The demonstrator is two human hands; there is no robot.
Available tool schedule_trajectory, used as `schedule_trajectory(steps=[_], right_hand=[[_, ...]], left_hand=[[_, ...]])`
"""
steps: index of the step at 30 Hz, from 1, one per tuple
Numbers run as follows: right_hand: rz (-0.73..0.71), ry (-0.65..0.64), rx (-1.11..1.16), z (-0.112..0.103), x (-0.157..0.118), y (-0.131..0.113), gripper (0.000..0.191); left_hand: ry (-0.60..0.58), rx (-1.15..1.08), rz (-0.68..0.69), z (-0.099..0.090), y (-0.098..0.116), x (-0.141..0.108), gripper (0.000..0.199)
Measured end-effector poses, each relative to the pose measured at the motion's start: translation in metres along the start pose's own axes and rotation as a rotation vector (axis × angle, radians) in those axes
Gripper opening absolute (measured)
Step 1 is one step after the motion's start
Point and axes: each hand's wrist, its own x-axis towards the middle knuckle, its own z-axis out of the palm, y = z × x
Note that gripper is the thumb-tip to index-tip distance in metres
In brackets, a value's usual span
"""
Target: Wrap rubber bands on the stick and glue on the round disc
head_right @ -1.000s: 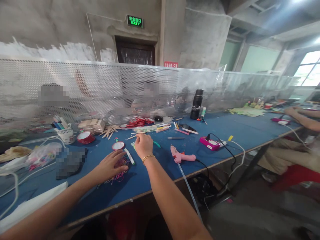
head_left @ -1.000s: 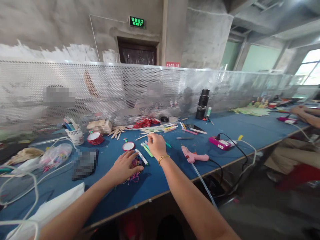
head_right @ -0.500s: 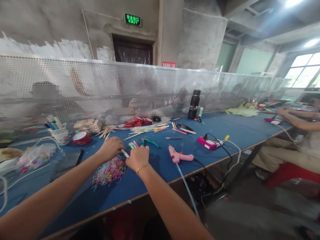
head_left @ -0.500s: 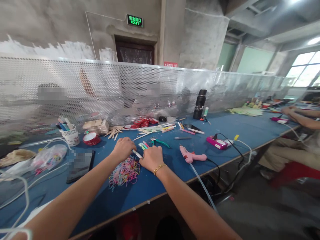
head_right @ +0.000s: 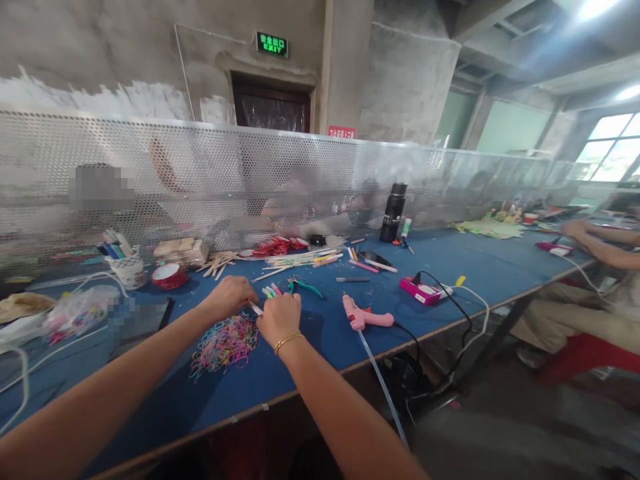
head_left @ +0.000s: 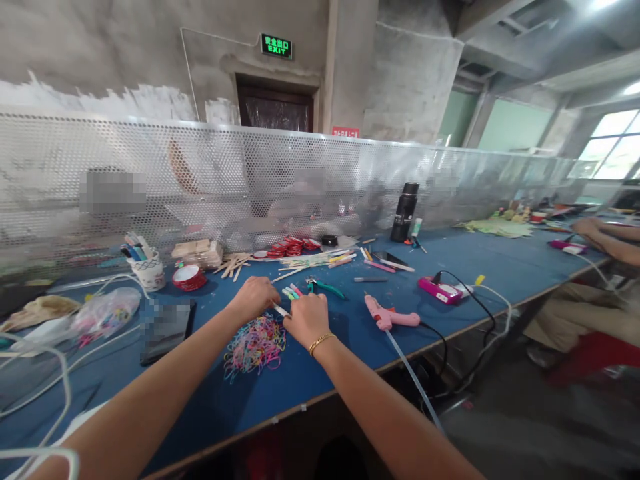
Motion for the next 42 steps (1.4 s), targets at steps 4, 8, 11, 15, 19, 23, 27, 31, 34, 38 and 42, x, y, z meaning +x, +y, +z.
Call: schedule_trajectory(steps=[4,8,11,15,19,23,27,31,34,38,42], right_hand=[[0.04,0.018,-0.011,0.002,0.0,0.002,0.024],[0.043,0.033,-0.023,0.005,0.0,0.003,0.024],[0.04,0.032,-0.03,0.006,0.0,0.003,0.025],[0.045,0.06,-0.021,0.008,0.0,0.004,0.024],[0.047,0.127,0.0,0.009,0.001,0.005,0.023],[0.035,0.201,0.038,0.007,0.001,0.005,0.021],[0.022,0.256,0.08,0.005,-0.001,0.003,0.018],[-0.029,0.287,0.098,0.0,-0.001,0.0,0.019],[-0.05,0.276,0.1,-0.01,0.004,-0.001,0.02],[-0.044,0.211,0.089,-0.026,0.021,0.002,0.022],[-0.025,0.175,0.086,-0.033,0.041,0.003,0.023]], left_hand=[[-0.004,0.007,-0.114,-0.001,0.0,-0.01,0.024],[-0.059,-0.042,-0.271,0.0,0.01,-0.02,0.019],[-0.104,-0.107,-0.182,0.005,0.021,-0.022,0.024],[-0.141,-0.2,-0.037,0.005,0.032,-0.028,0.024],[-0.191,-0.31,-0.03,-0.007,0.041,-0.043,0.027],[-0.148,-0.283,-0.104,-0.015,0.048,-0.054,0.036],[-0.101,-0.304,-0.123,-0.022,0.048,-0.054,0.04],[0.05,-0.273,-0.239,-0.044,0.033,-0.049,0.037],[0.093,-0.122,-0.448,-0.063,0.008,-0.05,0.036],[0.023,0.081,-0.69,-0.074,-0.029,-0.061,0.037],[-0.115,0.106,-0.784,-0.068,-0.049,-0.077,0.033]])
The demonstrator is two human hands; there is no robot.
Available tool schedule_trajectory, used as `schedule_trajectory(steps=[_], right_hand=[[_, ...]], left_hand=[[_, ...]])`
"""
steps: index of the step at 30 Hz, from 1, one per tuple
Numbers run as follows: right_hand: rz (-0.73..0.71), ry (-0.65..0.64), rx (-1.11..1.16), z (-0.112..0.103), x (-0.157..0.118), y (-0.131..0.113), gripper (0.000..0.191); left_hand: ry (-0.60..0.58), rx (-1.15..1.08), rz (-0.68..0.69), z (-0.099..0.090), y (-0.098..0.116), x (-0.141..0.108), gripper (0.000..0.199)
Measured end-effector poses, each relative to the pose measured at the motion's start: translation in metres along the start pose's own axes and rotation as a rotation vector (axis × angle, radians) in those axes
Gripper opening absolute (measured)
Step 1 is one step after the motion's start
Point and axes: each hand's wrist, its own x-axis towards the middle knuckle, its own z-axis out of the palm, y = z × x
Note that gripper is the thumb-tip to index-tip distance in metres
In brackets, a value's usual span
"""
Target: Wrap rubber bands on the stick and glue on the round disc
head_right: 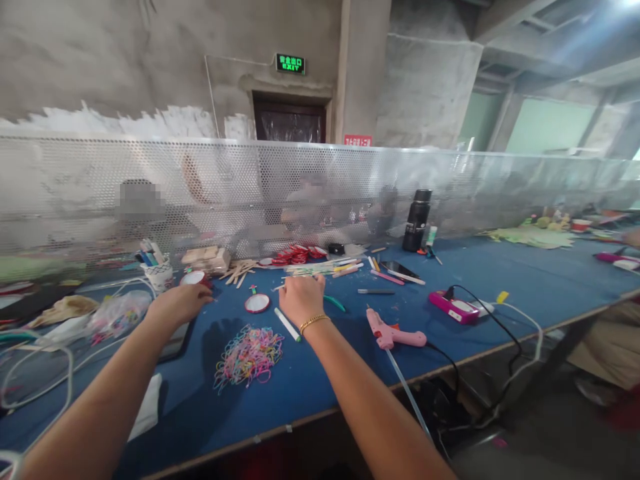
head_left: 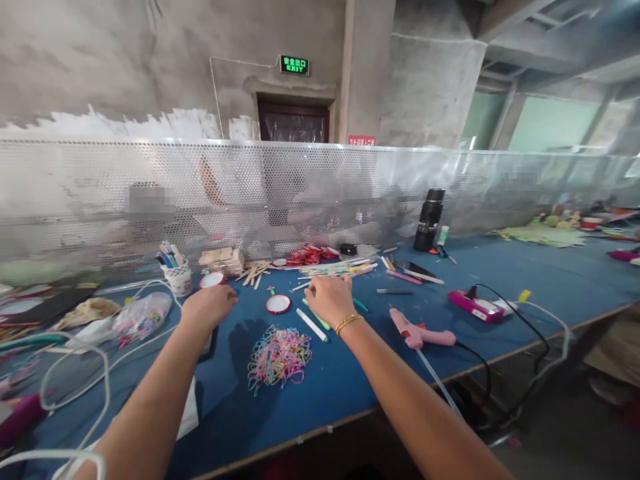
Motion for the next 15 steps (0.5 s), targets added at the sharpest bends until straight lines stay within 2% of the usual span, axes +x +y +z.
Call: schedule_trajectory(steps=[4,8,11,13,15], right_hand=[[-0.001,0.037,0.016,0.007,0.009,-0.001,0.022],[0.008,0.108,0.065,0.02,0.005,0.001,0.021],[0.034,0.134,0.118,0.027,0.001,0.006,0.019],[0.045,0.16,0.15,0.029,0.0,0.01,0.018],[0.047,0.185,0.171,0.03,0.0,0.012,0.018]], left_hand=[[-0.058,0.013,0.03,0.011,-0.01,0.001,0.028],[-0.067,0.001,0.06,0.012,-0.009,0.009,0.025],[-0.013,-0.056,0.108,0.014,0.006,0.018,0.034],[-0.041,-0.129,0.126,0.02,0.024,0.024,0.05],[-0.061,-0.107,0.082,0.031,0.043,0.027,0.068]])
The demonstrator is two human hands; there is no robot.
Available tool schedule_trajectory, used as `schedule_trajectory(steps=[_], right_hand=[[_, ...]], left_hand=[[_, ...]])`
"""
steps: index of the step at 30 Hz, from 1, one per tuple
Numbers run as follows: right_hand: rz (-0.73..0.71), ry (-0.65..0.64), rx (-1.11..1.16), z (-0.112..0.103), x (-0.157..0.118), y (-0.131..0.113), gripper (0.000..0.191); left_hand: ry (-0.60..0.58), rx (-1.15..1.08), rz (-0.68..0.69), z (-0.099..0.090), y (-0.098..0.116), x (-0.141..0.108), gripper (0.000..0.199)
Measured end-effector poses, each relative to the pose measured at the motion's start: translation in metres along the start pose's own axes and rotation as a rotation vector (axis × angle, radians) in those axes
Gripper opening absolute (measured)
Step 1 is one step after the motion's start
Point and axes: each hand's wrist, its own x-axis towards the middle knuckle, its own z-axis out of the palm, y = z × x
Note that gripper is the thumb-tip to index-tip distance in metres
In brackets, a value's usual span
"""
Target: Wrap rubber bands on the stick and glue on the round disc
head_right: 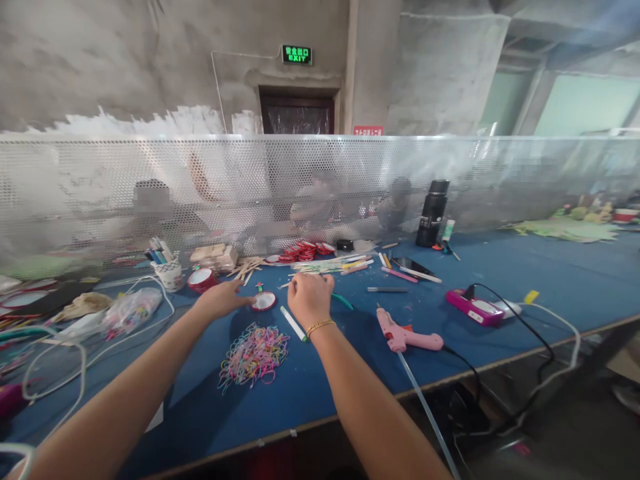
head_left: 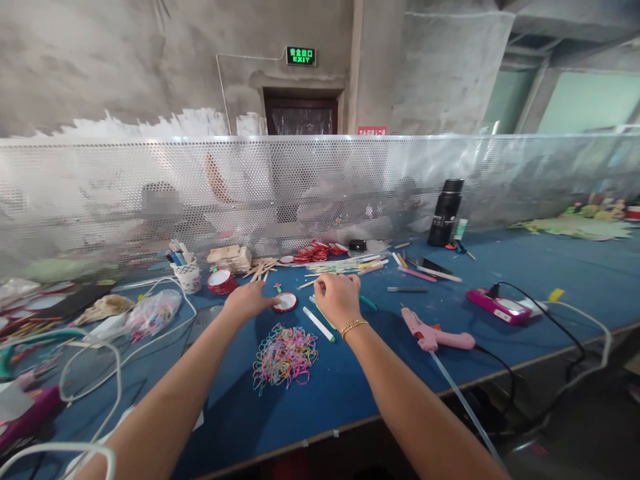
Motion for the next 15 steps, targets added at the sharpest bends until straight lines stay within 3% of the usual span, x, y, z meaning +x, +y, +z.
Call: schedule_trajectory(steps=[7,15], right_hand=[[-0.011,0.005,0.029,-0.003,-0.001,-0.003,0.016],[-0.017,0.021,0.063,-0.003,-0.002,-0.003,0.015]], left_hand=[[0.014,0.073,-0.048,0.031,0.044,0.005,0.093],[-0.021,0.078,-0.085,0.037,0.053,0.011,0.082]])
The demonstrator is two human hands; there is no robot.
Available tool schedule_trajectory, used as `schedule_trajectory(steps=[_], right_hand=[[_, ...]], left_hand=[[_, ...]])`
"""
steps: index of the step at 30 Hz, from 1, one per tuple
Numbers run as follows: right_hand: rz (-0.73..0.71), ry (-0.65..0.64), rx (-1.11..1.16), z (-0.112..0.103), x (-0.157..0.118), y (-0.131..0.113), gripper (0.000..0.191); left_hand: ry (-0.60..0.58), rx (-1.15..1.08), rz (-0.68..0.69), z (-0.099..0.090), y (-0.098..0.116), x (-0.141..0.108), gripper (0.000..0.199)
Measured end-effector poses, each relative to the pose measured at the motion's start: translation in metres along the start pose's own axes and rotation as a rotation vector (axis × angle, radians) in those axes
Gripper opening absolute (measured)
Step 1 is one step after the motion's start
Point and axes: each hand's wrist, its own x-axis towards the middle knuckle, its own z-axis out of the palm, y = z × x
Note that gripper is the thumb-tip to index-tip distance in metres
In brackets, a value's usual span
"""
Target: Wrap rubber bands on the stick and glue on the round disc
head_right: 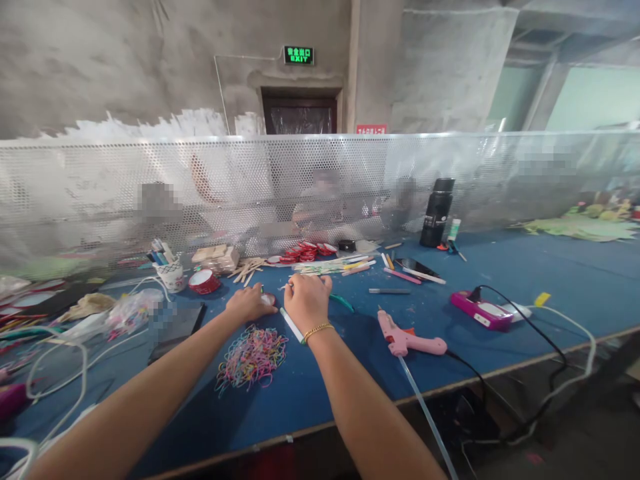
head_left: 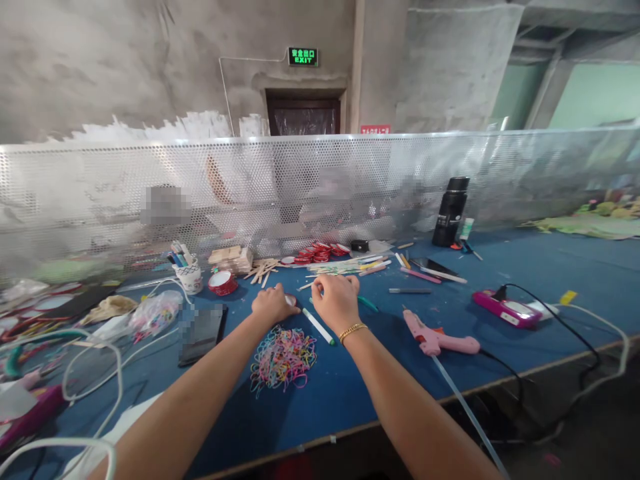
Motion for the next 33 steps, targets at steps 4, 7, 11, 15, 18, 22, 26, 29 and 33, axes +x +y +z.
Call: schedule_trajectory(steps=[4,7,11,15,18,22,26,29,33], right_hand=[[-0.007,-0.011,-0.036,0.0,0.0,0.001,0.017],[-0.011,-0.01,-0.049,0.0,0.0,0.001,0.017],[-0.005,0.009,-0.02,-0.001,0.0,0.0,0.016],[-0.011,0.024,0.014,0.0,0.0,0.001,0.015],[-0.03,0.023,0.007,0.0,0.0,0.001,0.016],[-0.045,0.013,-0.029,0.0,-0.001,0.0,0.017],[-0.05,0.011,-0.03,0.0,0.0,-0.001,0.017],[-0.038,0.006,-0.006,-0.001,0.0,-0.002,0.016],[-0.021,0.02,0.034,-0.001,0.0,-0.001,0.013]], left_hand=[[-0.002,0.006,0.0,-0.001,0.0,0.0,0.072],[0.008,0.005,0.002,-0.003,0.0,-0.002,0.07],[0.05,-0.026,0.0,-0.011,-0.005,-0.005,0.072],[0.107,-0.052,-0.027,-0.024,-0.023,-0.006,0.073],[0.179,-0.031,-0.012,-0.03,-0.043,-0.004,0.077],[0.136,0.017,-0.098,-0.03,-0.066,-0.002,0.077],[0.092,0.046,-0.149,-0.025,-0.074,-0.001,0.072],[0.097,0.064,-0.176,-0.024,-0.074,-0.001,0.066],[0.083,0.082,-0.198,-0.024,-0.074,0.002,0.065]])
